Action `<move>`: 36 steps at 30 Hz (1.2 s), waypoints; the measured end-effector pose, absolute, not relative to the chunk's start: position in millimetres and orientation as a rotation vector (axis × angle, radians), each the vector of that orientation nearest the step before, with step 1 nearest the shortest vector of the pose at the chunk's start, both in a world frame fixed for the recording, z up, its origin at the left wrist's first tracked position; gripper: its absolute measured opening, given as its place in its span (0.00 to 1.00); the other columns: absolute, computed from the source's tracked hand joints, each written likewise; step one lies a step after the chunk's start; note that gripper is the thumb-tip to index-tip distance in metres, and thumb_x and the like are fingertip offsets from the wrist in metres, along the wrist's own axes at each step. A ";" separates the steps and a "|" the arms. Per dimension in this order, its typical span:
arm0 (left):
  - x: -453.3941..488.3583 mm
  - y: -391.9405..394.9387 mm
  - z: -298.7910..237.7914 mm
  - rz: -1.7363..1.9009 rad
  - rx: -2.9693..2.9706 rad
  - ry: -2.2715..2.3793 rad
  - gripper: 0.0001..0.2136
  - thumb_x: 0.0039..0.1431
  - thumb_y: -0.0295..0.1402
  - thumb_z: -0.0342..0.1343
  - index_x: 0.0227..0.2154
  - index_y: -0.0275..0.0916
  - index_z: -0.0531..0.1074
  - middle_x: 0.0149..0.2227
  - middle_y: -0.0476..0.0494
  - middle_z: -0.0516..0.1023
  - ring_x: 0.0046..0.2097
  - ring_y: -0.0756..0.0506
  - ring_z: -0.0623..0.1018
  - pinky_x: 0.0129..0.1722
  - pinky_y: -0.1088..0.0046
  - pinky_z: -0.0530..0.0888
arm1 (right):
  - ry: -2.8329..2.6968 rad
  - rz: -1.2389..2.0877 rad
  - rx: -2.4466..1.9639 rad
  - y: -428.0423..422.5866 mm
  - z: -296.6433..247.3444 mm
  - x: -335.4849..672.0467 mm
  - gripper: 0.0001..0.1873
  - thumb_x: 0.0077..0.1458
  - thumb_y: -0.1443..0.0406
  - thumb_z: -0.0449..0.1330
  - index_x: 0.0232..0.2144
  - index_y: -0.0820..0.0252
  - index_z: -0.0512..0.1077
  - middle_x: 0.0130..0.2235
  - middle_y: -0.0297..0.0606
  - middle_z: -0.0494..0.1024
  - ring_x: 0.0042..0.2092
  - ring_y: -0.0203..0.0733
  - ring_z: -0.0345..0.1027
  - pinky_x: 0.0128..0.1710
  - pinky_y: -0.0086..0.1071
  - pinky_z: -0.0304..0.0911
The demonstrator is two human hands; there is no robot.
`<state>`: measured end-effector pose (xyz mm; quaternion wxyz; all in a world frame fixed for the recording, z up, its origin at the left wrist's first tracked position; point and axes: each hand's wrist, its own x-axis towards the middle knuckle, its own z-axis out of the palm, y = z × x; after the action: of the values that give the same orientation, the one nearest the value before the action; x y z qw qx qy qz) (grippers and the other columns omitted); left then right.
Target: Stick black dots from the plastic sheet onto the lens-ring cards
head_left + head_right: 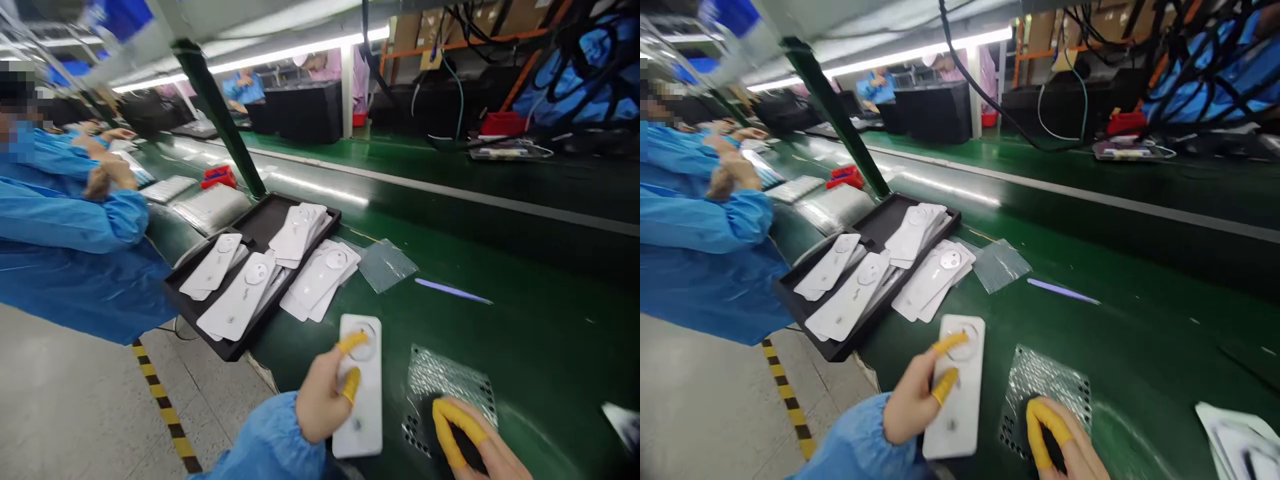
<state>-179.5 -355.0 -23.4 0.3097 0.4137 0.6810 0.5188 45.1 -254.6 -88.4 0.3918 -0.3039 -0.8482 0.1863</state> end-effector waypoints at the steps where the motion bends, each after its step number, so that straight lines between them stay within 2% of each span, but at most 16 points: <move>1: -180.5 -357.1 -18.2 1.445 1.007 1.753 0.25 0.59 0.33 0.55 0.60 0.42 0.63 0.43 0.37 0.81 0.41 0.40 0.82 0.43 0.63 0.78 | -2.197 0.496 -0.726 -257.1 -76.8 43.2 0.19 0.54 0.68 0.58 0.48 0.50 0.72 0.42 0.39 0.80 0.40 0.49 0.78 0.36 0.39 0.78; 3: -175.8 -357.9 -10.6 1.538 0.834 1.605 0.37 0.60 0.34 0.56 0.67 0.45 0.43 0.41 0.39 0.82 0.33 0.42 0.82 0.36 0.64 0.81 | -2.144 0.462 -0.715 -263.6 -51.4 35.0 0.18 0.55 0.72 0.58 0.47 0.54 0.72 0.42 0.41 0.79 0.41 0.47 0.77 0.40 0.40 0.76; 4: -170.8 -357.0 -7.8 1.549 0.757 1.526 0.40 0.60 0.34 0.57 0.67 0.47 0.38 0.39 0.41 0.82 0.32 0.42 0.82 0.33 0.65 0.81 | -2.096 0.430 -0.709 -266.8 -40.0 29.2 0.19 0.54 0.74 0.59 0.47 0.54 0.72 0.40 0.41 0.79 0.40 0.45 0.77 0.40 0.39 0.76; 5: -165.1 -355.7 -5.6 1.535 0.699 1.455 0.40 0.59 0.34 0.58 0.67 0.47 0.39 0.38 0.41 0.82 0.32 0.42 0.82 0.32 0.66 0.81 | -2.089 0.415 -0.715 -269.8 -30.5 23.2 0.21 0.53 0.75 0.59 0.48 0.54 0.72 0.40 0.40 0.79 0.41 0.45 0.76 0.42 0.40 0.75; 7: -153.5 -353.5 -2.1 1.473 0.650 1.360 0.33 0.57 0.33 0.60 0.64 0.45 0.53 0.36 0.42 0.83 0.32 0.42 0.83 0.29 0.69 0.81 | -2.112 0.372 -0.683 -275.1 -17.5 12.7 0.21 0.54 0.74 0.60 0.51 0.55 0.70 0.40 0.40 0.80 0.41 0.44 0.75 0.46 0.43 0.74; 9: -144.6 -353.3 0.0 1.424 0.679 1.330 0.24 0.56 0.31 0.62 0.55 0.42 0.66 0.33 0.44 0.84 0.30 0.44 0.82 0.26 0.73 0.80 | -2.182 0.384 -0.669 -280.3 -9.9 7.0 0.20 0.58 0.73 0.56 0.52 0.57 0.68 0.41 0.41 0.80 0.43 0.44 0.75 0.50 0.46 0.72; 12: -138.0 -356.1 0.0 1.401 0.808 1.372 0.20 0.53 0.28 0.64 0.49 0.43 0.72 0.31 0.47 0.84 0.26 0.46 0.81 0.23 0.76 0.78 | -2.238 0.347 -0.659 -285.9 -2.8 6.1 0.18 0.60 0.73 0.53 0.51 0.59 0.70 0.43 0.42 0.80 0.45 0.43 0.74 0.52 0.44 0.70; 16: -136.5 -359.4 -2.5 1.444 0.935 1.468 0.18 0.51 0.25 0.63 0.46 0.45 0.75 0.31 0.49 0.84 0.29 0.45 0.82 0.25 0.76 0.78 | -2.319 0.227 -0.644 -288.1 -0.3 9.7 0.16 0.60 0.73 0.50 0.45 0.62 0.73 0.47 0.47 0.78 0.50 0.45 0.72 0.54 0.45 0.69; 19: -136.1 -359.7 -3.7 1.434 0.949 1.500 0.19 0.52 0.26 0.63 0.47 0.45 0.75 0.31 0.49 0.84 0.27 0.46 0.82 0.23 0.76 0.78 | -2.384 0.213 -0.645 -290.8 -2.8 11.3 0.15 0.59 0.72 0.52 0.47 0.65 0.71 0.53 0.54 0.74 0.55 0.51 0.67 0.51 0.50 0.70; 22: -135.0 -359.9 -4.4 1.406 0.999 1.563 0.14 0.51 0.26 0.63 0.43 0.42 0.77 0.32 0.48 0.84 0.26 0.46 0.81 0.22 0.76 0.77 | -2.385 0.225 -0.664 -294.9 -4.9 11.0 0.17 0.59 0.69 0.54 0.50 0.68 0.69 0.54 0.58 0.71 0.58 0.54 0.65 0.49 0.51 0.72; 27: -135.6 -359.6 -4.4 1.394 1.197 1.687 0.09 0.51 0.26 0.63 0.36 0.42 0.78 0.35 0.47 0.85 0.28 0.45 0.83 0.24 0.76 0.78 | -2.408 0.222 -0.705 -296.5 -4.4 9.6 0.19 0.60 0.68 0.53 0.52 0.71 0.67 0.54 0.61 0.71 0.58 0.56 0.63 0.49 0.51 0.71; 32: -139.1 -356.8 -2.2 1.340 1.392 1.812 0.04 0.51 0.28 0.62 0.31 0.40 0.78 0.29 0.46 0.84 0.28 0.43 0.83 0.25 0.75 0.78 | -2.411 0.314 -0.634 -292.3 -5.5 11.3 0.18 0.59 0.70 0.53 0.51 0.74 0.67 0.55 0.64 0.68 0.58 0.57 0.62 0.51 0.51 0.70; 36: -139.7 -358.3 -0.8 1.325 1.375 1.781 0.06 0.52 0.28 0.61 0.34 0.41 0.77 0.31 0.47 0.85 0.31 0.43 0.84 0.26 0.76 0.78 | -2.442 0.324 -0.665 -293.2 -7.5 11.8 0.19 0.61 0.68 0.51 0.53 0.71 0.66 0.57 0.62 0.67 0.59 0.57 0.60 0.51 0.52 0.69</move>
<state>-139.7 -358.3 -0.8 0.2621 0.5083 0.6581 0.4898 11.8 -293.2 -7.5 0.2908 -0.2494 -0.9157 0.1216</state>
